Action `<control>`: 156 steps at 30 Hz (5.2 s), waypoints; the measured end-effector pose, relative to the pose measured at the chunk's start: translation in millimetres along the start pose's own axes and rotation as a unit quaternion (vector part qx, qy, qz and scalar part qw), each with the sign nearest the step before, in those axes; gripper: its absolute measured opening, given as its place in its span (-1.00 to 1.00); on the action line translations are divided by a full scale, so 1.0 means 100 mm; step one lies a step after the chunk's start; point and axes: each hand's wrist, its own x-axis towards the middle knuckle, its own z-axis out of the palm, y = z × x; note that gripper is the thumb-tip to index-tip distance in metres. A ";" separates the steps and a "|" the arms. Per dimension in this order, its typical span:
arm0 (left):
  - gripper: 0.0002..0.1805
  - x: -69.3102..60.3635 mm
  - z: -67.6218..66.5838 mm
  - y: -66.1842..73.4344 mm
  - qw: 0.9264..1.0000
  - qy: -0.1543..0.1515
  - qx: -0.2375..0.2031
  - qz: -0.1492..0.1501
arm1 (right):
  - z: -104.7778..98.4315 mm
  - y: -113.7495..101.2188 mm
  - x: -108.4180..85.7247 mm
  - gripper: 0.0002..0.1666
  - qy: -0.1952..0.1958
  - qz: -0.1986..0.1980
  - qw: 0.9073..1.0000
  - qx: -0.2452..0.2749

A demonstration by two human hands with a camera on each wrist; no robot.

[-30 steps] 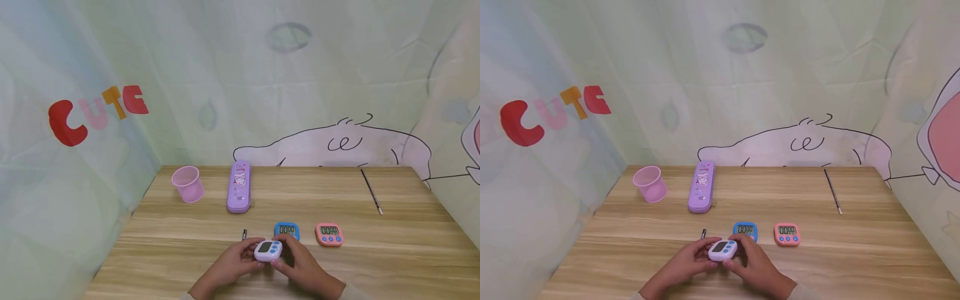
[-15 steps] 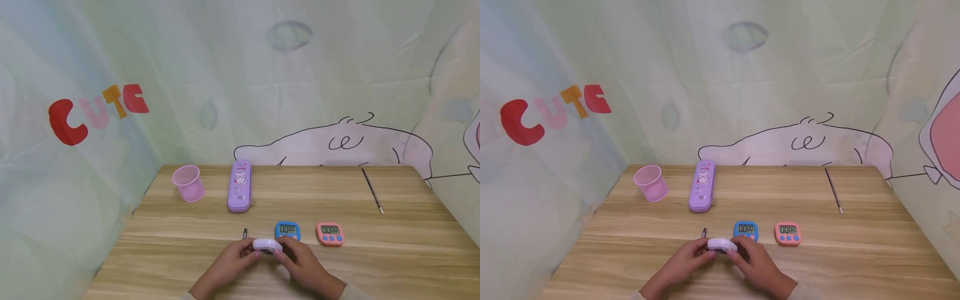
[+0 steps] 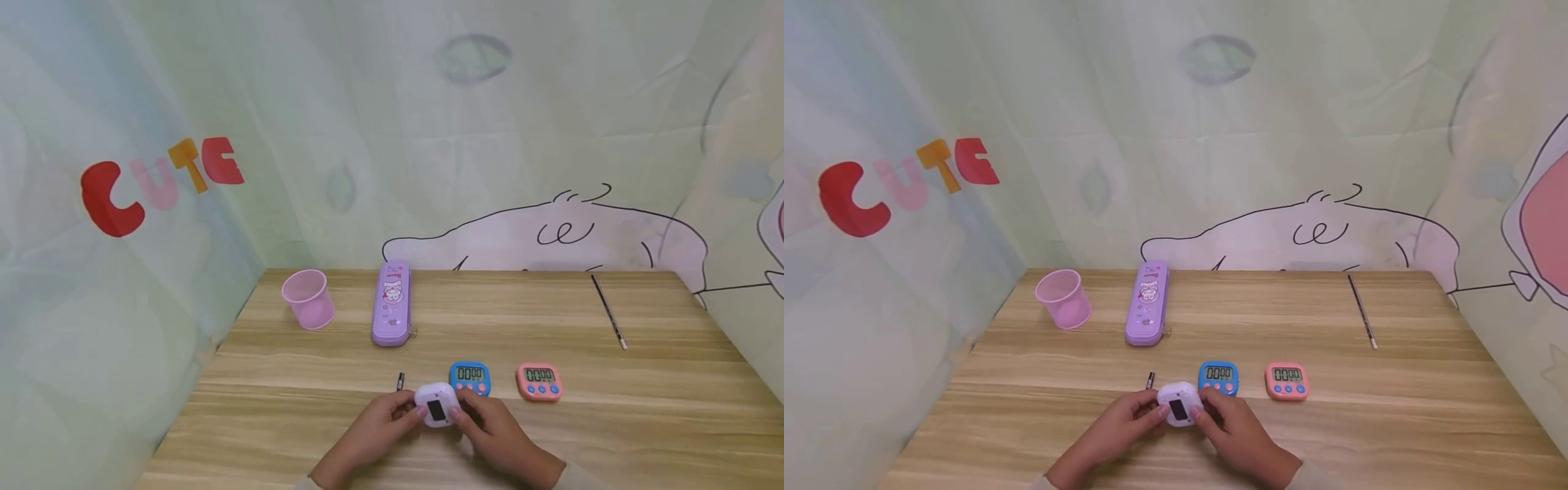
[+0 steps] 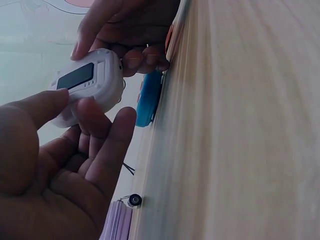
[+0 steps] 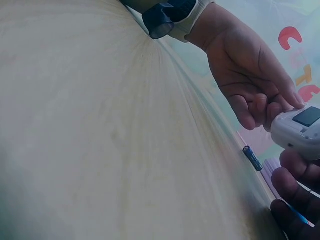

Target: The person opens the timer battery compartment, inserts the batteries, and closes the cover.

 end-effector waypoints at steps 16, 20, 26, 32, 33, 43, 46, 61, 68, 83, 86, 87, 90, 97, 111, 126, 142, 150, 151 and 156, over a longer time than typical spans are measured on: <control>-0.71 0.00 -0.01 -0.05 0.999 0.016 0.049 0.006 | -0.01 0.00 0.01 -0.91 -0.040 0.053 0.998 0.012; -0.63 0.01 0.00 -0.05 0.999 0.006 0.033 0.007 | -0.01 0.00 0.01 -0.91 -0.056 0.068 0.996 0.016; -0.55 0.03 0.03 -0.07 0.999 -0.004 -0.045 0.002 | 0.00 0.02 0.01 -0.94 -0.039 0.036 0.999 0.002; -0.48 0.04 0.03 -0.09 0.995 -0.018 -0.097 -0.012 | 0.00 0.04 0.01 -0.59 -0.038 0.030 0.999 -0.009; -0.48 0.04 0.03 -0.08 0.995 -0.018 -0.099 -0.013 | -0.01 0.04 0.01 -0.55 -0.045 0.038 0.998 -0.005; -0.56 0.03 0.05 -0.10 0.995 -0.023 -0.097 -0.012 | -0.02 0.06 0.01 -0.59 -0.065 0.043 0.997 0.012; -0.57 0.03 0.06 -0.12 0.995 -0.031 -0.097 -0.015 | -0.01 0.05 0.01 -0.63 -0.062 0.037 0.997 0.013; -0.59 0.04 0.09 -0.16 0.987 -0.043 -0.154 -0.024 | -0.01 0.03 0.02 -0.64 -0.073 0.065 0.995 -0.009; -0.58 0.04 0.09 -0.17 0.980 -0.054 -0.187 -0.025 | 0.00 0.04 0.00 -0.63 -0.083 0.088 0.993 0.017; -0.62 0.05 0.09 -0.17 0.977 -0.061 -0.201 -0.022 | 0.00 0.02 0.00 -0.64 -0.094 0.078 0.992 0.032; -0.61 0.05 0.09 -0.17 0.978 -0.062 -0.199 -0.021 | 0.00 0.02 0.00 -0.64 -0.096 0.079 0.991 0.038; -0.61 0.05 0.08 -0.17 0.978 -0.061 -0.197 -0.020 | 0.00 0.02 0.00 -0.64 -0.096 0.080 0.991 0.039; -0.61 0.05 0.08 -0.18 0.979 -0.059 -0.192 -0.018 | 0.00 0.01 -0.01 -0.66 -0.094 0.082 0.992 0.027; -0.59 0.05 0.08 -0.21 0.979 -0.057 -0.198 -0.014 | -0.01 -0.01 0.00 -0.68 -0.085 0.074 0.994 0.004; -0.58 0.06 0.08 -0.21 0.983 -0.035 -0.181 -0.022 | 0.00 0.04 0.00 -0.65 -0.051 0.106 0.993 0.031; -0.56 0.06 0.07 -0.20 0.979 -0.039 -0.199 -0.025 | 0.02 0.05 -0.01 -0.70 -0.006 0.107 0.993 0.054; -0.54 0.06 0.08 -0.19 0.969 -0.032 -0.241 -0.040 | -0.01 0.04 0.01 -0.78 0.011 0.129 0.989 0.072; -0.54 0.06 0.09 -0.20 0.968 -0.034 -0.246 -0.040 | -0.04 -0.01 -0.01 -0.80 0.007 0.142 0.984 0.107; -0.54 0.06 0.09 -0.20 0.968 -0.034 -0.247 -0.041 | -0.05 -0.01 -0.02 -0.81 0.007 0.141 0.984 0.109; -0.54 0.06 0.10 -0.21 0.968 -0.034 -0.247 -0.041 | -0.08 -0.01 -0.07 -0.82 0.004 0.135 0.985 0.110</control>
